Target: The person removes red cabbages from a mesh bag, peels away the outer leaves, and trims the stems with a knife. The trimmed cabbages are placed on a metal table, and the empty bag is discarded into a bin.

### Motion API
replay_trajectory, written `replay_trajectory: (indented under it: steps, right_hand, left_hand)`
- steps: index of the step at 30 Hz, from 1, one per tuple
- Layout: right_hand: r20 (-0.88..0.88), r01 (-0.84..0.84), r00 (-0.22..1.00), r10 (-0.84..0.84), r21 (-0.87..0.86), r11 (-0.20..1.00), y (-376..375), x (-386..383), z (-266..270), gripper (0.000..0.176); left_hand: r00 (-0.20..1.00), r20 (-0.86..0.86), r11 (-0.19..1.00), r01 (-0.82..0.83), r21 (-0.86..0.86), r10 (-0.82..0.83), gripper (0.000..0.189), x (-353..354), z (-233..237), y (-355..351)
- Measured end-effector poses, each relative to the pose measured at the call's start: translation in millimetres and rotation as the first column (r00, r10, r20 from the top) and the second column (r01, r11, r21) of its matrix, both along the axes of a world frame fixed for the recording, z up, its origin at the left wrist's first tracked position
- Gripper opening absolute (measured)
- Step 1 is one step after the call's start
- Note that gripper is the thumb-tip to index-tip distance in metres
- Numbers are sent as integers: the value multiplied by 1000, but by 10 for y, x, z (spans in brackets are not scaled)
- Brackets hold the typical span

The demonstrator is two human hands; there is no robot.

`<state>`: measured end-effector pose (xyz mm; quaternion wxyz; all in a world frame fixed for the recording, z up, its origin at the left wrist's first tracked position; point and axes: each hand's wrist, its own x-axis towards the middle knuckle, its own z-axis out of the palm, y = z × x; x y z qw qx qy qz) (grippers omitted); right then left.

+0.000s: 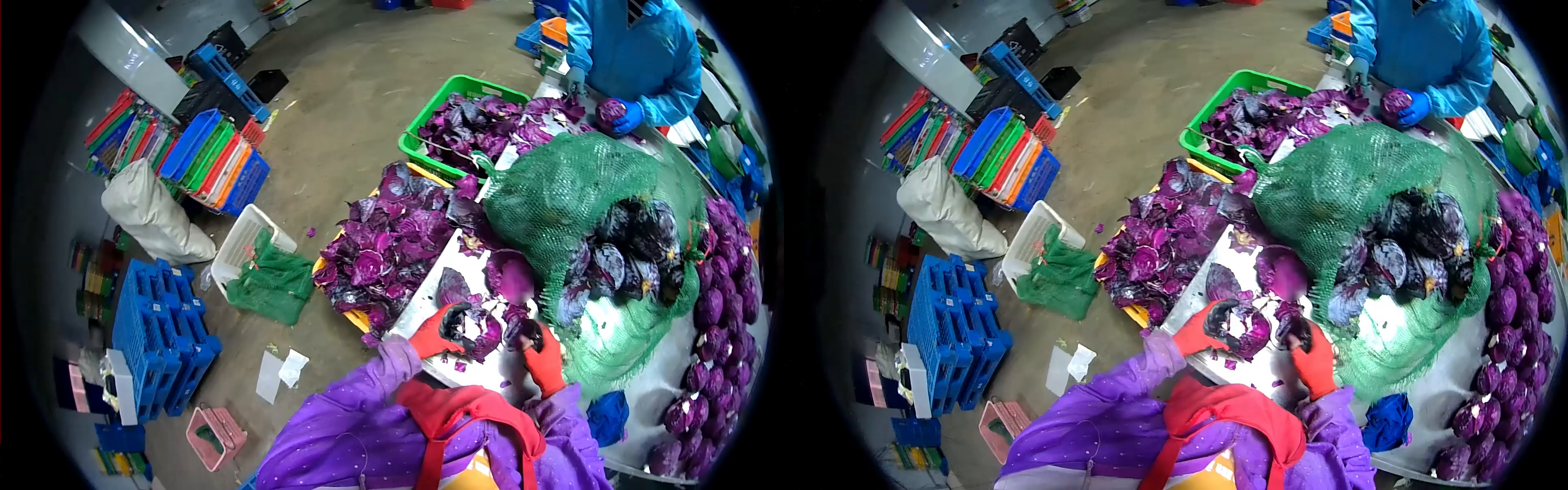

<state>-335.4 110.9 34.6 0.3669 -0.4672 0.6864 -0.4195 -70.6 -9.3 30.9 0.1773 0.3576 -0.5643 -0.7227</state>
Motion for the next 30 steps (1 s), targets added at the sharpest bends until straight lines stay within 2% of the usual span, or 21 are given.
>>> replay_trajectory:
  steps: [3,4,5,6,7,9,10,11,12,13,14,15,18,21,22,25,30]
  right_hand:
    - [249,-79,965,76,-1,997,-274,265,365,59]
    - [258,-121,962,91,102,987,-320,275,393,60]
    - [206,-136,973,107,131,982,-306,245,60,59]
    - [384,-132,923,13,286,949,-316,248,188,54]
    - [395,-86,919,1,197,977,-287,253,95,47]
    - [418,-57,907,-41,221,974,-209,250,145,40]
    - [418,-18,905,-74,214,977,-164,295,157,39]
    - [417,15,903,-100,203,979,-135,338,175,37]
    - [348,19,933,-96,218,976,-119,352,212,37]
    - [324,18,940,-110,273,962,-103,352,208,38]
    - [356,-17,929,-101,313,949,-95,325,247,39]
    - [390,-54,916,-93,350,935,-90,297,287,39]
    - [369,-31,928,-44,195,980,-2,278,187,44]
    - [-11,-160,987,161,49,986,-17,321,203,50]
    - [-32,-250,966,257,147,957,-51,317,358,55]
    - [-158,-260,938,309,267,928,-92,349,319,58]
    - [-165,-201,958,235,196,960,-124,407,276,56]
  left_hand:
    - [986,-30,982,159,-106,-163,103,-81,-75,-160]
    - [985,-2,961,165,-224,-170,105,-121,33,-173]
    - [989,87,955,139,-261,-121,105,-131,-2,-146]
    - [992,121,933,76,-353,-35,102,-126,57,-100]
    - [988,142,894,15,-448,55,99,-137,104,-41]
    - [959,-21,942,-282,-183,283,93,-136,-160,203]
    - [951,-107,951,-299,-78,290,90,-185,-64,320]
    - [948,-127,955,-295,-15,290,99,-200,-108,447]
    - [962,-11,918,-264,-296,273,105,-259,-107,527]
    - [952,106,814,-184,-552,286,110,-305,-98,579]
    - [948,128,837,-189,-513,293,119,-322,-213,560]
    - [944,129,848,-206,-488,303,119,-330,-238,548]
    - [937,108,857,-252,-450,332,118,-319,-281,498]
    - [933,155,831,-204,-518,326,117,-307,-278,503]
    - [935,155,842,-206,-498,320,117,-305,-270,496]
    - [942,144,867,-209,-452,302,117,-327,-258,445]
    - [943,37,869,-289,-403,331,115,-408,-377,460]
